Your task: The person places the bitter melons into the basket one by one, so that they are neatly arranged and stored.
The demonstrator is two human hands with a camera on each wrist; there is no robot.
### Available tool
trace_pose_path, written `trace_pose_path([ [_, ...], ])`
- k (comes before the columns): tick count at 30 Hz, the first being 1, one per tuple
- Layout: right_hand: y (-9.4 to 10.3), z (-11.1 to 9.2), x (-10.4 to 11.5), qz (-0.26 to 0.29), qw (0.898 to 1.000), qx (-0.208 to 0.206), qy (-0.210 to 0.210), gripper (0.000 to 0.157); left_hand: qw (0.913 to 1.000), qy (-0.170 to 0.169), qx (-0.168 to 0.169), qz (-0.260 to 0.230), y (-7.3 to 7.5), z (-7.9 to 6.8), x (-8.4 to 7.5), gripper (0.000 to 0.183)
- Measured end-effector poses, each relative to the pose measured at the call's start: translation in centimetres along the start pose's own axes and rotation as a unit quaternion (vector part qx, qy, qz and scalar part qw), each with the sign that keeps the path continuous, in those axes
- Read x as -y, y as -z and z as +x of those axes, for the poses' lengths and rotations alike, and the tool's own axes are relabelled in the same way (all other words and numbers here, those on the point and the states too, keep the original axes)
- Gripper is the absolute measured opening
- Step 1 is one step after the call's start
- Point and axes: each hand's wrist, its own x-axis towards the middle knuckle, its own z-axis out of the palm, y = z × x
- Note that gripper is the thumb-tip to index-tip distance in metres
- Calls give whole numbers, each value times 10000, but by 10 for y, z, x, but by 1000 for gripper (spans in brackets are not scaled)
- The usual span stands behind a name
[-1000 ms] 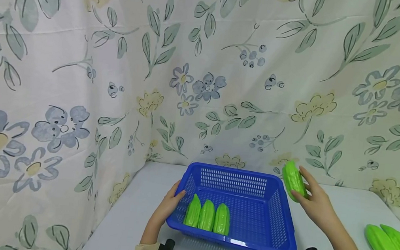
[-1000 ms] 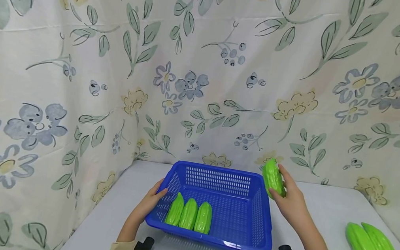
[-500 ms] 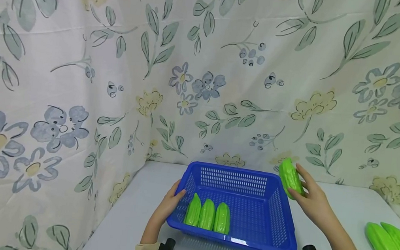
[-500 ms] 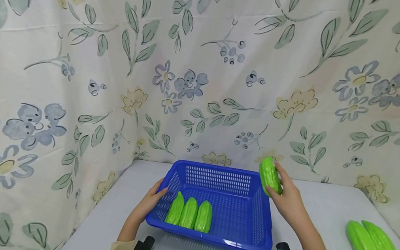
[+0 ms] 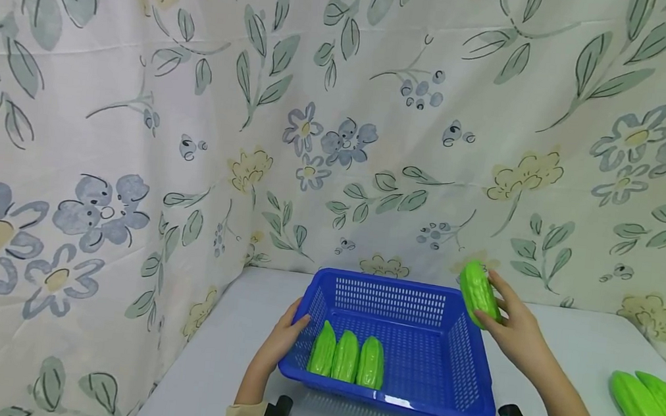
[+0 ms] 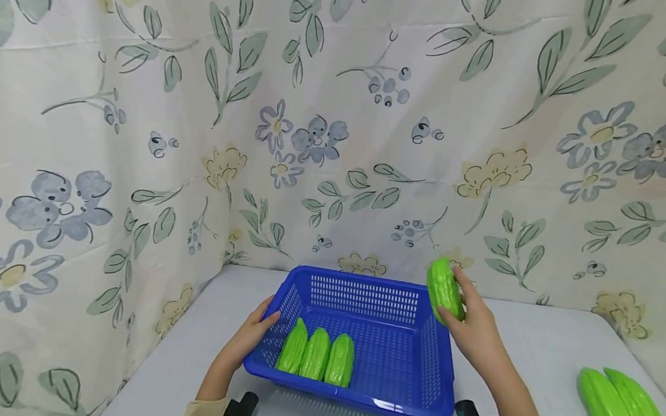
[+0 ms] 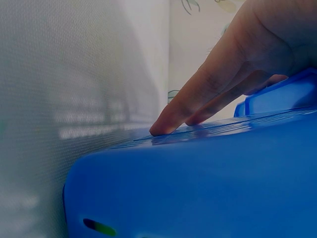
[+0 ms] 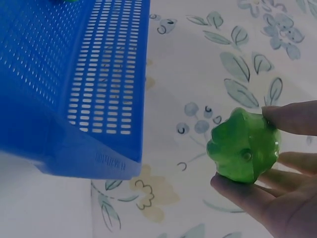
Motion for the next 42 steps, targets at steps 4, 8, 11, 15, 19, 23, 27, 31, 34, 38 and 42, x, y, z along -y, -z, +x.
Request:
trace_pose_path([
  [4,-2,2,4,52,10000,-22,41,77,10000,10,-4,6,0,1,1,58],
  [8,-4,4,9,102,9999,-17,70,77,10000,4,-3,33,0,1,1,58],
  [11,-6,5,12,160,9999,39,52,77,10000,14,1,42,0,1,2,58],
  [15,-9,7,16,246,9996,92,70,77,10000,50,-5,47,0,1,2,58],
  [19,-12,11,20,345,9993,117,105,77,10000,45,-28,39,0,0,1,59],
  [23,-17,14,23,460,9987,186,112,77,10000,37,-18,23,0,0,0,59],
  [27,-22,15,26,519,9982,249,135,78,10000,35,10,31,0,-1,-1,59],
  [31,-28,18,29,604,9976,285,200,77,10000,41,4,49,0,-1,-1,58],
  [34,-32,20,30,634,9972,308,233,76,10000,39,-2,43,1,-2,-2,58],
  [38,-39,22,31,562,9976,364,197,75,10000,4,-2,18,1,-2,-2,58],
  [42,-46,23,34,594,9971,452,177,74,10000,-37,-2,17,1,-2,-2,59],
])
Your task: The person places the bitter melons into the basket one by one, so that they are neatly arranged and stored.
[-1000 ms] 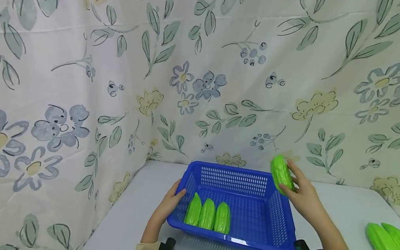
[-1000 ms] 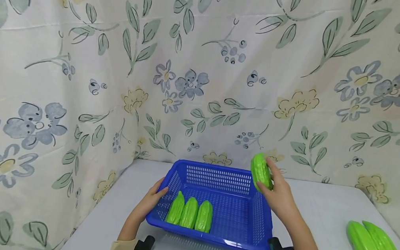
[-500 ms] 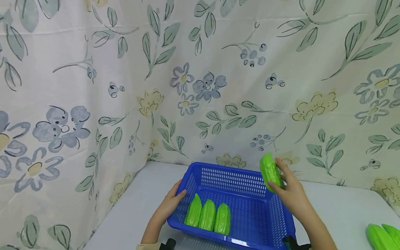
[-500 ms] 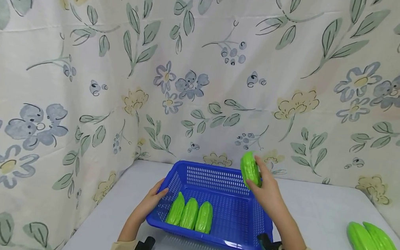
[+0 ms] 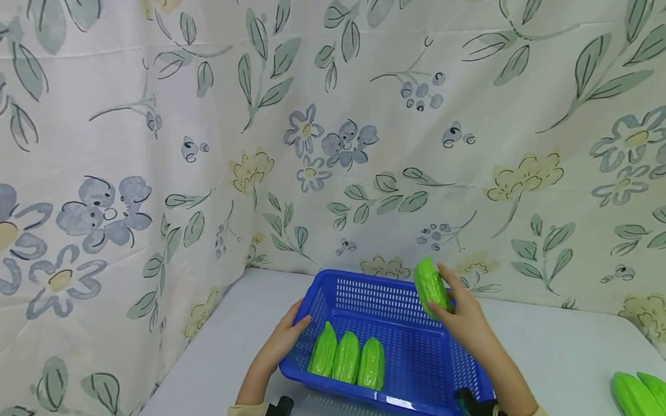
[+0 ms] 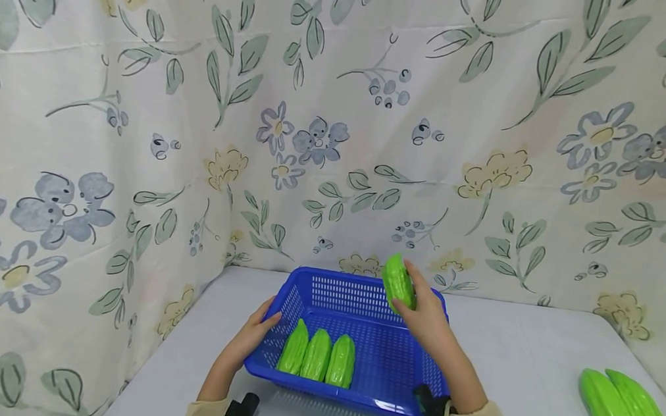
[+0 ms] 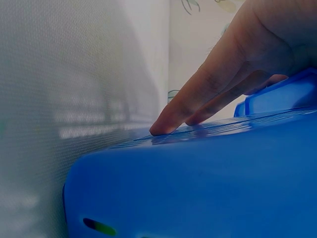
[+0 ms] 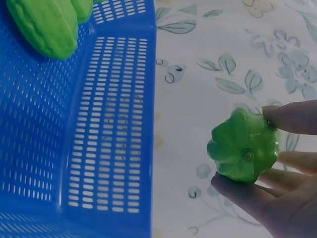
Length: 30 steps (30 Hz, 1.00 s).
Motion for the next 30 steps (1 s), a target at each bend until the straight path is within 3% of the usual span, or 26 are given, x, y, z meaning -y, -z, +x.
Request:
trace_pose_path([
  [30,-34,7,-2,-35,9991,392,-149,70,10000,64,-16,69,0,5,6,59],
])
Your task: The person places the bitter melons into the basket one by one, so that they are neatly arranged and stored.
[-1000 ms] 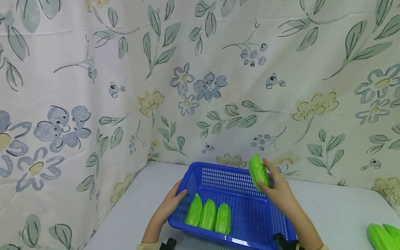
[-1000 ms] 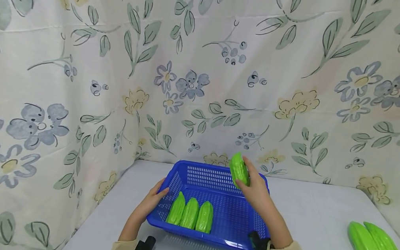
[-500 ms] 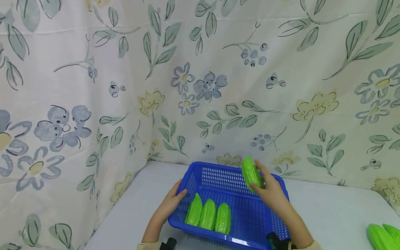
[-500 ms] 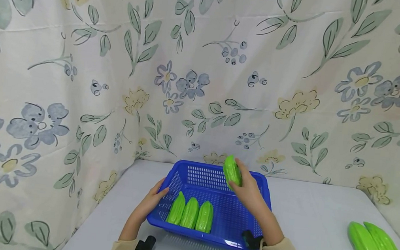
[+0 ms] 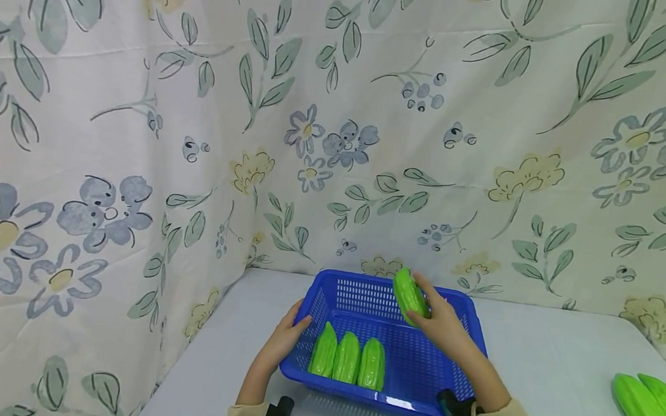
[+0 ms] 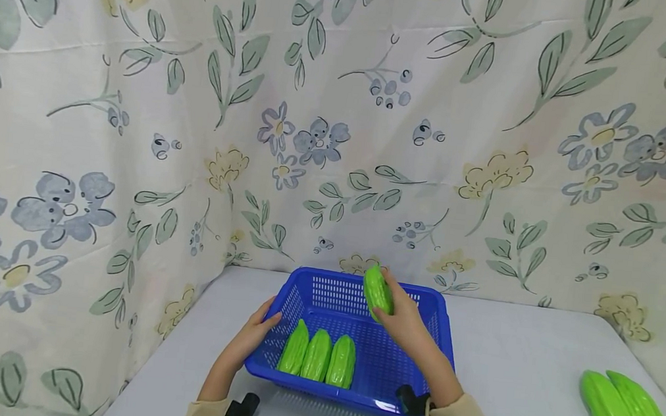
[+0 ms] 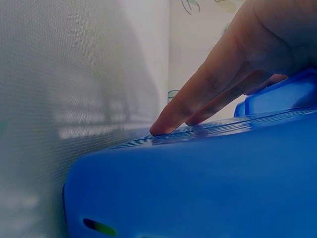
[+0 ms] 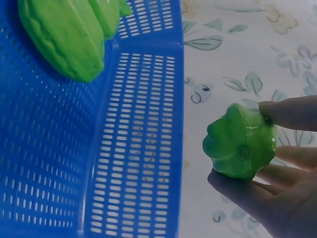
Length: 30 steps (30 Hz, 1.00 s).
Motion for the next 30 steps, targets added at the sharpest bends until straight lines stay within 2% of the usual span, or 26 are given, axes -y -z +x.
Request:
trace_pose_path([
  [11,-8,4,-6,-104,9998,161,96,69,10000,42,-1,-48,0,0,1,59],
  [30,-16,8,-5,-314,9962,807,-83,66,10000,37,3,-43,0,0,0,59],
])
